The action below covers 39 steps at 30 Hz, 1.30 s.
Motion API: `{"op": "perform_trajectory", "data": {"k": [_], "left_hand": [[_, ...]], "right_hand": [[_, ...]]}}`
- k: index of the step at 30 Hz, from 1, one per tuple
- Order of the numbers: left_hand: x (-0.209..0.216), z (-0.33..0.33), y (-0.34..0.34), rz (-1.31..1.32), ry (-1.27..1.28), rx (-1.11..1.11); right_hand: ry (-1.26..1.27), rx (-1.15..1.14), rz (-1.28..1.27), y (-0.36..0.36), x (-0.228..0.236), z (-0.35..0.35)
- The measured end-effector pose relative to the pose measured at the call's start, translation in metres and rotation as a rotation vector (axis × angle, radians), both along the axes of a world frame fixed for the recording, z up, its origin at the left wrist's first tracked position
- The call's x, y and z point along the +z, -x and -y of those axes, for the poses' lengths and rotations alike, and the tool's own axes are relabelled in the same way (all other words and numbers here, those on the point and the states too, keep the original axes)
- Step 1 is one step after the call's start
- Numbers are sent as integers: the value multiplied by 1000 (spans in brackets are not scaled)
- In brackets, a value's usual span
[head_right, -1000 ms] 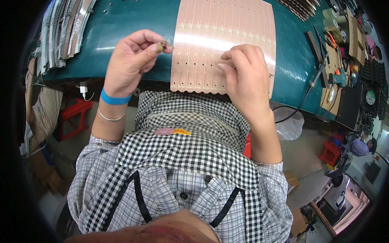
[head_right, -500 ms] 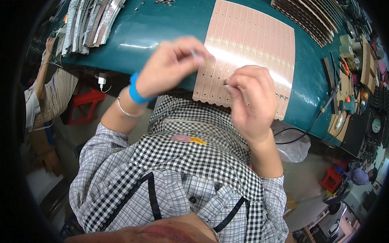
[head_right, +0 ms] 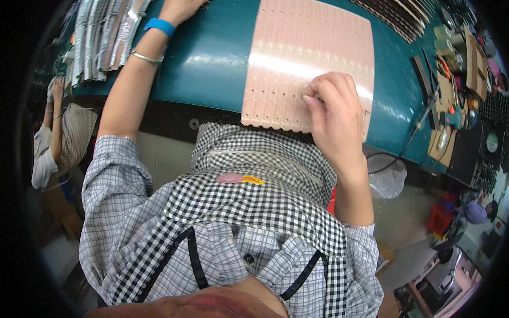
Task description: The person assembles LED beads onto a circuit board panel, then solders the components in place with a soldering iron.
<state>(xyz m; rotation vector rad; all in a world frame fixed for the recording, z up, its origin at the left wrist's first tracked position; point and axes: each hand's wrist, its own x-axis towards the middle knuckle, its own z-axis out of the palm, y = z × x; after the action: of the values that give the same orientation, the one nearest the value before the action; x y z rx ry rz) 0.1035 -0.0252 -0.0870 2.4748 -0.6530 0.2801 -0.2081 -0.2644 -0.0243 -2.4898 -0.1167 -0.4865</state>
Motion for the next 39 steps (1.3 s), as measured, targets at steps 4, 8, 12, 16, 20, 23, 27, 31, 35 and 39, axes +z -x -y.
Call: {"op": "perform_trajectory", "data": {"k": [4, 8, 12, 16, 20, 23, 27, 31, 35, 39], "left_hand": [[18, 1, 35, -169, 9, -50], [22, -5, 66, -197, 38, -116], [27, -5, 87, -2, 86, -130], [38, -3, 102, -291, 371, -90], [58, 2, 121, -363, 361, -72], [61, -1, 132, -413, 419, -89], [33, -20, 126, -354, 456, -296], [32, -19, 141, -435, 559, -280], [36, -16, 156, -443, 517, -280], [33, -14, 166, -492, 496, -248]], "right_hand": [[57, 19, -17, -2, -8, 2], [117, 0, -36, -6, -12, 0], [178, -7, -33, -8, -15, 1], [200, 2, -45, -10, -16, -2], [222, 9, -67, -11, -15, -1], [238, 20, -67, -12, -15, 1], [209, 24, -77, -12, -14, 2], [217, 27, -92, -12, -13, 1], [220, 26, -90, -10, -13, 0], [224, 30, -93, -9, -15, 0]]}}
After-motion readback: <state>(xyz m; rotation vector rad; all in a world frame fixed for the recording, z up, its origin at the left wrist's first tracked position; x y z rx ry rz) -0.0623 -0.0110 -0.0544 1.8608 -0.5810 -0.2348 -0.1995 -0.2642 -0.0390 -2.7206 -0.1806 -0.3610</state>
